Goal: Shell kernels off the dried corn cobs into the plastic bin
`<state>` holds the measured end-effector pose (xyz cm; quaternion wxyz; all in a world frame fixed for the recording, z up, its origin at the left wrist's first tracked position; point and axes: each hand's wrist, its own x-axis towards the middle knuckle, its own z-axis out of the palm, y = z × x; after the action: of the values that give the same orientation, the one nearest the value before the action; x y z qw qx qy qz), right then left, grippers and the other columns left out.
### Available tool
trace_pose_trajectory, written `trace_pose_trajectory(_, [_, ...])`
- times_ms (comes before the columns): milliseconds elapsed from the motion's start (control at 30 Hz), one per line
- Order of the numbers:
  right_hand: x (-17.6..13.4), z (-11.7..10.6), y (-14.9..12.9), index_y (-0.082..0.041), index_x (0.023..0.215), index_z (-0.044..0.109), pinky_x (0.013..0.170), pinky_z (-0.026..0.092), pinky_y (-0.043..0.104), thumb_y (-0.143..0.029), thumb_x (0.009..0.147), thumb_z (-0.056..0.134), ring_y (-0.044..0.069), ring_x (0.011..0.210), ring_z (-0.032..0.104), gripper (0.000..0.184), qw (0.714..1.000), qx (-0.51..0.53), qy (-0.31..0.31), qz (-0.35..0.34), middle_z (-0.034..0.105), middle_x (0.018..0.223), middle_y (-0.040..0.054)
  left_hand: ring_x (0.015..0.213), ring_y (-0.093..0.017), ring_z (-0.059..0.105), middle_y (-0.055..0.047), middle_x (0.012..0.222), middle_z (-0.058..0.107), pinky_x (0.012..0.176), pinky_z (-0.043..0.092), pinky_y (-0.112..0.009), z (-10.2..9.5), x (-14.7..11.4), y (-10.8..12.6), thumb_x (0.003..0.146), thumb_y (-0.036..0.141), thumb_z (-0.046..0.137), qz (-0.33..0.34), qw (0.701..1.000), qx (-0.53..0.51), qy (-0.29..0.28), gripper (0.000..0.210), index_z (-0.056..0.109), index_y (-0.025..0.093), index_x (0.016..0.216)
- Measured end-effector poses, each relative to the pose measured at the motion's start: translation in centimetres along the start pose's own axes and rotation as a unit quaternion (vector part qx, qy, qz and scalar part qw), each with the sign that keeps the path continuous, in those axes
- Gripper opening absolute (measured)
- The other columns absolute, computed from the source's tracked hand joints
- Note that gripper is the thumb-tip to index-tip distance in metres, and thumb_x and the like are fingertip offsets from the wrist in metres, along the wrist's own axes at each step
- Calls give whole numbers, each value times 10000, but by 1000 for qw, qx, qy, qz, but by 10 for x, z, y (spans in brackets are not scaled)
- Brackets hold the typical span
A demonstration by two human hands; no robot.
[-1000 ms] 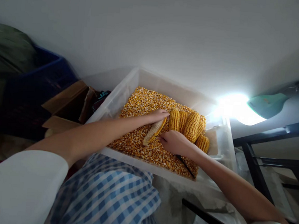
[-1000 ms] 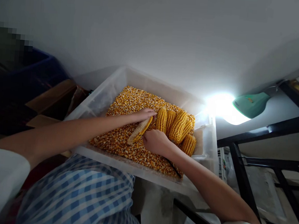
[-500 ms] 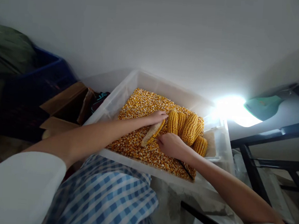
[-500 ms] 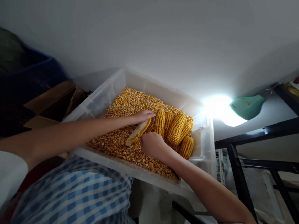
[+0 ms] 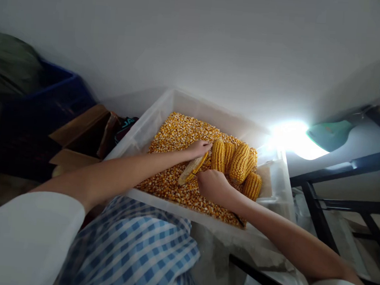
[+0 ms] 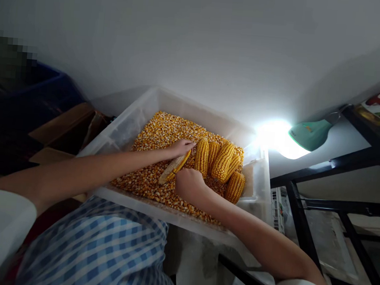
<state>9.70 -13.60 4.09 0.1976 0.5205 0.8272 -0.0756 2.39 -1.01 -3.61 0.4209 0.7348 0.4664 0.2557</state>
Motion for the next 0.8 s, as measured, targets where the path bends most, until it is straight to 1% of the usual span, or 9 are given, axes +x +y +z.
trace_pose_trajectory(100, [1,1,-6,-127,796,610,599,423,282,-154,721,405,214,728,585,220,1000,-9,-8,3,621,751,131,538,-115,464,3,549,514,534,329,-217,3,1,-3,755,469,316,10,1000,8,20,422,534,137,614])
trace_pose_trajectory(200, [3,0,-6,-127,779,612,591,421,269,-163,726,410,211,715,587,212,1000,-7,-7,-3,620,735,122,537,-114,460,-1,551,510,521,317,-216,4,0,-2,759,467,313,12,999,18,28,422,527,136,606])
trace_pose_trajectory(267, [4,-2,-3,-127,774,610,599,414,259,-181,748,387,201,710,585,231,1000,-5,-1,-12,621,736,119,534,-115,456,-2,546,506,511,309,-217,4,0,0,761,460,318,12,999,27,27,415,524,136,602])
trace_pose_trajectory(367, [6,-4,6,-131,777,604,613,393,243,-196,773,354,182,704,578,258,999,-3,0,-43,622,756,112,527,-115,446,2,532,493,498,298,-218,2,-2,2,761,462,321,10,999,33,23,415,524,138,599])
trace_pose_trajectory(533, [13,-5,23,-142,818,597,605,350,222,-250,809,310,152,690,556,306,996,9,-24,-85,619,787,87,516,-110,435,9,518,479,491,293,-218,0,-1,3,749,491,335,10,1000,14,15,430,529,138,600])
trace_pose_trajectory(700, [22,-4,33,-141,811,592,533,304,200,-311,827,285,116,605,520,351,990,43,-24,-136,613,737,54,534,-110,434,12,540,483,517,307,-220,-1,0,3,729,511,357,31,999,-11,6,430,536,137,616])
trace_pose_trajectory(800, [21,-4,33,-140,796,596,528,295,203,-311,831,276,117,594,517,364,990,39,-14,-133,613,721,54,544,-111,443,9,550,493,523,313,-219,-1,0,2,730,515,352,23,999,-28,-2,436,550,134,653])
